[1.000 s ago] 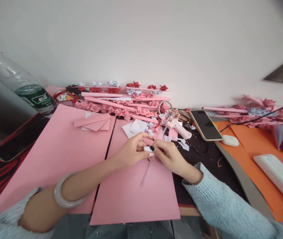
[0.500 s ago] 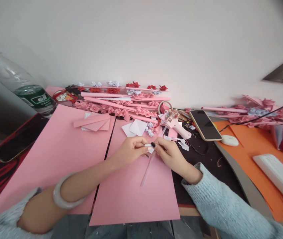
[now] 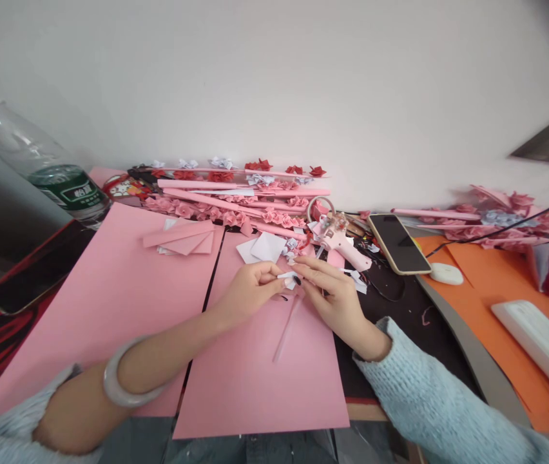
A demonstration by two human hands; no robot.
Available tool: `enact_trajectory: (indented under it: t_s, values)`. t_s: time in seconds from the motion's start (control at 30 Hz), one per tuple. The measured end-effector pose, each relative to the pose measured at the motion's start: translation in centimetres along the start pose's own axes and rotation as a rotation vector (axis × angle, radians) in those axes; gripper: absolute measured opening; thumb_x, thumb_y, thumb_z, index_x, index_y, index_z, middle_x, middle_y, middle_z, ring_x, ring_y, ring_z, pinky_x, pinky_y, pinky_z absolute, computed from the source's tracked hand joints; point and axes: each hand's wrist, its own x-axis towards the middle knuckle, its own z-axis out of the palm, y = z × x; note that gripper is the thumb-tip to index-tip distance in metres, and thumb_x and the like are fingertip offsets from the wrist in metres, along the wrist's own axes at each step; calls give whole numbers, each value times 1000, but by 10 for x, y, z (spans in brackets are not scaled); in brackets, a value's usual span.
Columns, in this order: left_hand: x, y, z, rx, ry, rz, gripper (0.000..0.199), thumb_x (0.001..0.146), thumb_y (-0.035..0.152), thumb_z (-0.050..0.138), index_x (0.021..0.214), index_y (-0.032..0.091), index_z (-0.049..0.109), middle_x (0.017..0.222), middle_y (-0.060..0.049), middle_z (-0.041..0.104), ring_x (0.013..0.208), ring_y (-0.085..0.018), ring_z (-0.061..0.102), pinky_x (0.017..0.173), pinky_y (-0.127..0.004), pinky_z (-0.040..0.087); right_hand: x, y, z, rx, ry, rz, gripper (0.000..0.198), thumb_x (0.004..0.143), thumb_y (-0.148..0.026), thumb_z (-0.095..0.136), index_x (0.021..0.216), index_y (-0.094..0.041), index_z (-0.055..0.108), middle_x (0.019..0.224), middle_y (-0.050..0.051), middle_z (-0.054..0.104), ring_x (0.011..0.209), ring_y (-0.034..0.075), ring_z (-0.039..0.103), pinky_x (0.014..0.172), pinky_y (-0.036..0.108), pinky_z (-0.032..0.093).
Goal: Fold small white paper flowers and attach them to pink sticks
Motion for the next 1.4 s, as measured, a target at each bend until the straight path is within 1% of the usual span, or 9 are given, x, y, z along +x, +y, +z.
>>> enact_trajectory:
  t_s: [0.2,0.3,0.43,0.53,0.73,0.93,1.1,1.23,1.4]
  values:
    - [0,3,2,-57,-14,-48,18,78,30,64,84,13,60,84,-6,70,83,-20,68,72,-30,54,-3,4,0,-113,5,-69,35,86,-14,51,117,-27,61,121,7,60,105,23,58,90,42,49]
    - [0,3,2,-67,-25,-61,20,77,31,64,85,13,60,88,-7,70,82,-20,69,72,-30,54,-2,3,0,-58,12,-41,34,85,-13,52,114,-27,63,120,7,61,106,23,58,90,42,48]
    - [0,1,1,-61,-40,-44,19,78,32,63,84,14,60,88,-6,70,82,-19,69,71,-30,54,1,0,1,240,-16,163,30,82,-8,53,100,-26,69,113,5,63,103,20,59,84,36,51]
    - [-1,0,1,-42,-42,-15,19,78,33,63,83,15,61,86,-6,70,84,-20,68,71,-30,54,3,0,2,457,-28,318,21,80,-11,57,90,-24,70,112,5,62,105,19,58,87,36,49]
    - [-2,-1,1,-31,-51,3,21,78,35,63,83,15,61,85,-5,70,84,-20,68,72,-30,54,3,1,4,595,-2,444,8,78,-18,63,81,-21,69,112,6,61,103,19,59,91,38,45]
    - [-2,0,2,-66,-49,-14,21,80,36,60,84,15,60,88,-6,69,84,-20,69,72,-29,54,4,-4,3,471,31,358,10,79,-16,60,75,-21,68,103,6,62,100,20,58,83,36,49]
    - [-2,4,1,-93,-42,-35,20,81,34,59,83,14,60,86,-5,68,84,-20,69,72,-29,54,3,-3,0,289,8,181,21,82,-9,53,86,-23,68,104,7,61,95,19,59,76,34,50]
    - [-1,4,0,-123,-38,-41,20,81,34,61,85,15,62,87,-5,69,82,-20,69,72,-29,54,3,-1,-3,165,-67,79,29,81,-6,48,95,-24,66,115,8,57,100,21,57,81,38,49]
    - [-1,2,-2,-182,-36,-53,19,81,33,60,86,15,62,87,-5,69,79,-19,69,72,-29,54,5,-2,-6,85,-103,-5,34,76,-1,45,97,-21,64,118,10,56,107,22,55,89,40,45]
